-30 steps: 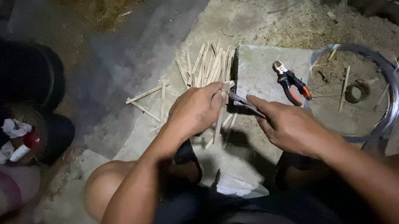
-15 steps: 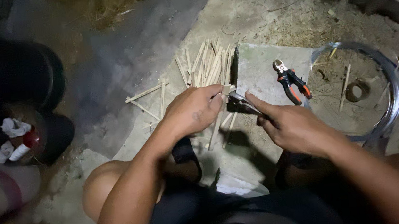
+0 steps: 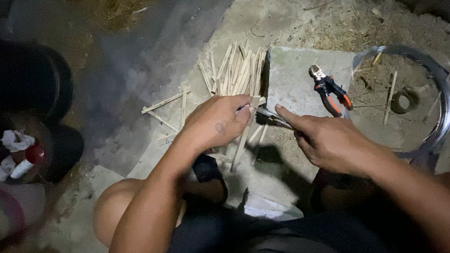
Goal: The person sits on the ground and assembles small triangular frames from thin wooden sticks, fitting sticks together and cutting them to length with pliers. They hold completed triangles aside and keep building more from the pile of sticks.
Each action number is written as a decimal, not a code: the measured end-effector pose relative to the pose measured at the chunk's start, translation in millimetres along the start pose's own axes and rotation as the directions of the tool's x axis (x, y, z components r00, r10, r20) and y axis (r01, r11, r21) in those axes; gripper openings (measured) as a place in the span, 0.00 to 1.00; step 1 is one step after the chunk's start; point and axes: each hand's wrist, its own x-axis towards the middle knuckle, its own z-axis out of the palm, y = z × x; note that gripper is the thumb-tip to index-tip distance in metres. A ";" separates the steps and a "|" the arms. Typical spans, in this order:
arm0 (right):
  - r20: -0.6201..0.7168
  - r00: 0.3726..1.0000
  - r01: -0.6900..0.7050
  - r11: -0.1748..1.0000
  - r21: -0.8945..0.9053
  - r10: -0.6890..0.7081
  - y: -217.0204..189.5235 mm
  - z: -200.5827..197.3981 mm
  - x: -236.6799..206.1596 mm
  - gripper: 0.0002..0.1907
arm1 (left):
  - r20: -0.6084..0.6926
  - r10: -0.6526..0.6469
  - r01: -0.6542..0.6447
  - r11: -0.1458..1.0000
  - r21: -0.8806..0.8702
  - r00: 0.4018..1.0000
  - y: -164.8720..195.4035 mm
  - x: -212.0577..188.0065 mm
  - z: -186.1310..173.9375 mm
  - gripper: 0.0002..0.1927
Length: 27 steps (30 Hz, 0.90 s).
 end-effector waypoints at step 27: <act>0.224 0.963 -0.183 0.240 0.953 -0.153 16.3 35.5 -1.3 0.17 | -0.275 0.438 -0.339 0.877 0.341 0.856 -13.3 -12.2 2.2 0.15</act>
